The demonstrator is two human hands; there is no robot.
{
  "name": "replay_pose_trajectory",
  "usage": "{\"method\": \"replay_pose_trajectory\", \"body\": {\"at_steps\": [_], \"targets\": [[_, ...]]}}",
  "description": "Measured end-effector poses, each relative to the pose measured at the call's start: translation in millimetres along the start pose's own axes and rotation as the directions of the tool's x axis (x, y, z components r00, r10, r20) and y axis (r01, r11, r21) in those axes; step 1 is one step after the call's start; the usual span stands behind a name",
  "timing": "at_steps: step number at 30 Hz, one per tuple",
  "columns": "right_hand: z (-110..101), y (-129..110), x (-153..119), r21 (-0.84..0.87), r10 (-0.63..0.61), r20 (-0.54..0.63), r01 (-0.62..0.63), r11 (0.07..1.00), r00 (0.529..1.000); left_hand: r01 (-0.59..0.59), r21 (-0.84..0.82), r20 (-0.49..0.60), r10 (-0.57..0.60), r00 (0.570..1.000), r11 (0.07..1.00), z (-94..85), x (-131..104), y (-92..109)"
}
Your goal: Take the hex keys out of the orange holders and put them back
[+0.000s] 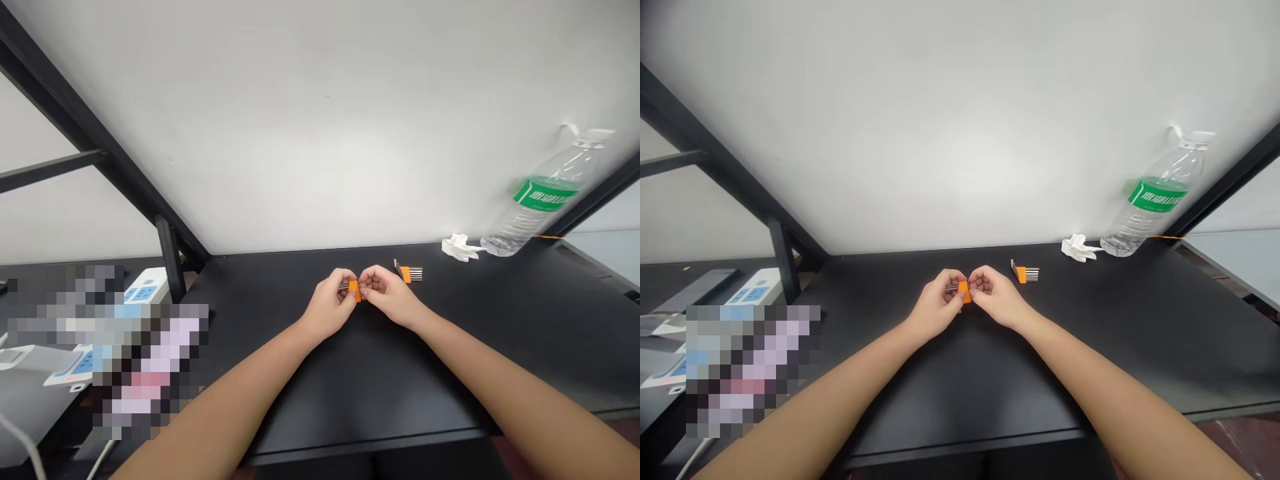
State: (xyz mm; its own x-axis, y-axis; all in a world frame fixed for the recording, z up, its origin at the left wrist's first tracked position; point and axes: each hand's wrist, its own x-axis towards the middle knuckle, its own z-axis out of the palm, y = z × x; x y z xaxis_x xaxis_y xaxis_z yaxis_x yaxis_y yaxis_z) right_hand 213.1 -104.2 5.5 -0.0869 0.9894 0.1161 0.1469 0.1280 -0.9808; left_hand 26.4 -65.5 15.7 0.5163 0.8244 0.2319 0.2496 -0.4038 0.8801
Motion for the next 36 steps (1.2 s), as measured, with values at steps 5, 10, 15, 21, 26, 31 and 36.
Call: {"method": "replay_pose_trajectory", "body": {"at_steps": [5,10,15,21,26,31,36], "targets": [[1,-1,1,-0.007,0.023,-0.012,-0.023,1.0,1.0,-0.04,0.002,0.034,0.04,0.999,0.999,0.5,0,0],[4,-4,1,0.077,0.147,-0.018,-0.145,0.986,0.989,-0.024,-0.002,0.045,0.024,0.999,1.0,1.8,-1,0],[-4,2,3,-0.044,0.14,-0.121,-0.147,0.988,0.983,0.049,-0.164,-0.022,-0.054,0.998,0.985,0.8,0,-2],[-32,9,11,-0.558,0.008,-0.141,-0.087,0.825,0.99,0.091,-0.296,-0.136,-0.137,0.981,0.951,-5.1,6,-12],[-40,13,11,-0.755,-0.049,-0.013,0.022,0.656,0.999,0.116,-0.288,-0.151,-0.165,0.975,0.951,-7.9,8,-13],[-33,9,2,-0.739,-0.005,0.114,0.088,0.668,0.993,0.115,-0.26,-0.131,-0.152,0.98,0.959,-7.8,8,-15],[-32,6,-4,-0.767,0.007,0.172,0.129,0.629,0.985,0.109,-0.262,-0.131,-0.147,0.98,0.959,-8.2,7,-16]]}}
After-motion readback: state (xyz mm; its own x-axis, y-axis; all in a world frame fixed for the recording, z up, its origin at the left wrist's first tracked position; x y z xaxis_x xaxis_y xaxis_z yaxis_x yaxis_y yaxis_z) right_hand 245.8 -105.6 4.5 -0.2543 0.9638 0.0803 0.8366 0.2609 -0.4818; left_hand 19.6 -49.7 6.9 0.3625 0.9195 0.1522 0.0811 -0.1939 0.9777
